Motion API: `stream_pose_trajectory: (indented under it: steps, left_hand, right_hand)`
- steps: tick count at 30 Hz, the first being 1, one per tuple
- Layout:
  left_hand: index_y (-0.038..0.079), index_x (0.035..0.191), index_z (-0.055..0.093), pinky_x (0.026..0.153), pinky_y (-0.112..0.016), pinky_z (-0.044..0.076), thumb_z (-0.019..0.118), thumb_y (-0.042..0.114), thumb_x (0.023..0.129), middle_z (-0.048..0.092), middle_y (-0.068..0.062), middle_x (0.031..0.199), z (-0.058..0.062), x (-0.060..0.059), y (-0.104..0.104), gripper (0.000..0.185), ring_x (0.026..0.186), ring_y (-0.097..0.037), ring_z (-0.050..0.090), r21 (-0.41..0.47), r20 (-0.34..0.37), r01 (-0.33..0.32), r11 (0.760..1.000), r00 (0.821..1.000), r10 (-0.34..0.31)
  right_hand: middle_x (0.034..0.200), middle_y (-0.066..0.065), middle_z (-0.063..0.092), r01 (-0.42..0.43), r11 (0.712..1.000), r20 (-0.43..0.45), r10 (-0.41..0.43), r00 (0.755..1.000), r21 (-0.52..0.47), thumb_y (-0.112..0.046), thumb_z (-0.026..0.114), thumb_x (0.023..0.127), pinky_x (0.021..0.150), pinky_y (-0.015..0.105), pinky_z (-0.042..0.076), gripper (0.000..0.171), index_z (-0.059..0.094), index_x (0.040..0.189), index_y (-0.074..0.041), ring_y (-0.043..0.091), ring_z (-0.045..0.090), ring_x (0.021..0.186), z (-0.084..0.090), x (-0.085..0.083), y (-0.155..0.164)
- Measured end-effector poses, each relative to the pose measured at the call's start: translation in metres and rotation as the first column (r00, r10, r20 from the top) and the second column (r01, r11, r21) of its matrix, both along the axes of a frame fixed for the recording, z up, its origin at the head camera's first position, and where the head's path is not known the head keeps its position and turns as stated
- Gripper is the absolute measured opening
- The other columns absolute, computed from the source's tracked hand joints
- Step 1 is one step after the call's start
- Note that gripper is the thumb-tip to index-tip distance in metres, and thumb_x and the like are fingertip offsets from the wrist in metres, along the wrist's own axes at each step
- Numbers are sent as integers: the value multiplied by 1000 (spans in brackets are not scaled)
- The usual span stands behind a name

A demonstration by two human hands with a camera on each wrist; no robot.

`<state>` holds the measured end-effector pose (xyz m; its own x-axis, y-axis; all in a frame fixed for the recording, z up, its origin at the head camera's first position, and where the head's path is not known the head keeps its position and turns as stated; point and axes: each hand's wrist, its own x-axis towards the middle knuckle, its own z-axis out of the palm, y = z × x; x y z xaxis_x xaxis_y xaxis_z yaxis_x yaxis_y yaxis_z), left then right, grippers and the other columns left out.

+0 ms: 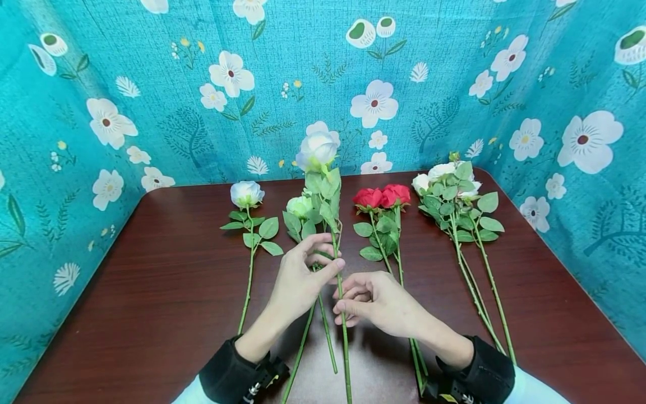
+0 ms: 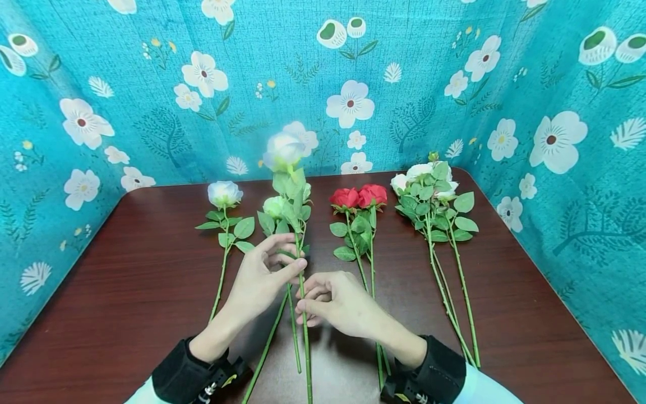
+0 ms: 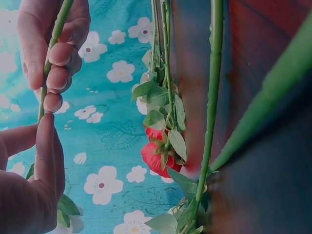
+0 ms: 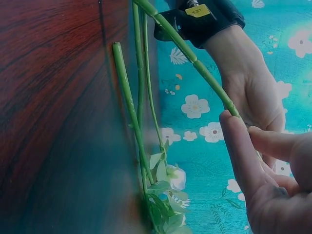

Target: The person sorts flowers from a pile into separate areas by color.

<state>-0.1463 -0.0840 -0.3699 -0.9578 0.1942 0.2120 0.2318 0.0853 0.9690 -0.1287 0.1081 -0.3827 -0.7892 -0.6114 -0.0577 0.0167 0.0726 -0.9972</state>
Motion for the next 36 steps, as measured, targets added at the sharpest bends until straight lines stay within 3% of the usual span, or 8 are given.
stream_pose_trajectory:
  steps: [8, 16, 22, 29, 36]
  left_hand:
    - [2, 133, 62, 67, -36, 61, 76, 2, 92, 70, -16, 105, -1, -1, -1, 44, 86, -23, 72, -1, 5, 5, 1000, 1000, -5]
    - [0, 133, 61, 67, -36, 62, 76, -1, 91, 68, -21, 106, 0, -1, -1, 44, 85, -23, 72, 14, 20, 4, 1000, 1000, -4]
    - [1, 134, 61, 66, -37, 62, 76, 0, 91, 68, -21, 106, 0, -2, -3, 45, 85, -25, 72, 24, 31, 12, 1000, 999, -13]
    - [1, 134, 60, 66, -42, 62, 76, 1, 92, 67, -17, 105, 0, -7, -10, 45, 88, -36, 71, 18, 22, 16, 1000, 1000, -16]
    - [0, 135, 58, 68, -45, 62, 76, 1, 92, 65, -16, 105, 1, -13, -19, 47, 85, -29, 72, -21, 48, 15, 1000, 999, -14]
  right_hand:
    - [93, 18, 74, -6, 1000, -20, 6, 1000, -1, -2, 67, 99, 76, 48, 60, 17, 62, 107, 12, 49, 71, 90, -1, 0, 0]
    - [96, 22, 73, 4, 1000, -33, -4, 999, 26, -5, 67, 99, 78, 50, 60, 22, 63, 111, 13, 34, 75, 88, -1, 0, 0]
    - [95, 12, 75, 52, 992, -113, -39, 993, 115, -13, 67, 101, 75, 40, 61, 25, 67, 116, 7, 29, 75, 82, 0, -3, 3]
    - [97, 12, 74, 90, 985, -187, -62, 980, 147, -18, 63, 104, 74, 44, 61, 25, 68, 119, 1, 36, 75, 83, 1, -9, 9]
    - [100, 15, 73, 96, 979, -200, -59, 978, 180, -18, 63, 104, 71, 38, 62, 25, 67, 120, 0, 35, 73, 85, 0, -11, 11]
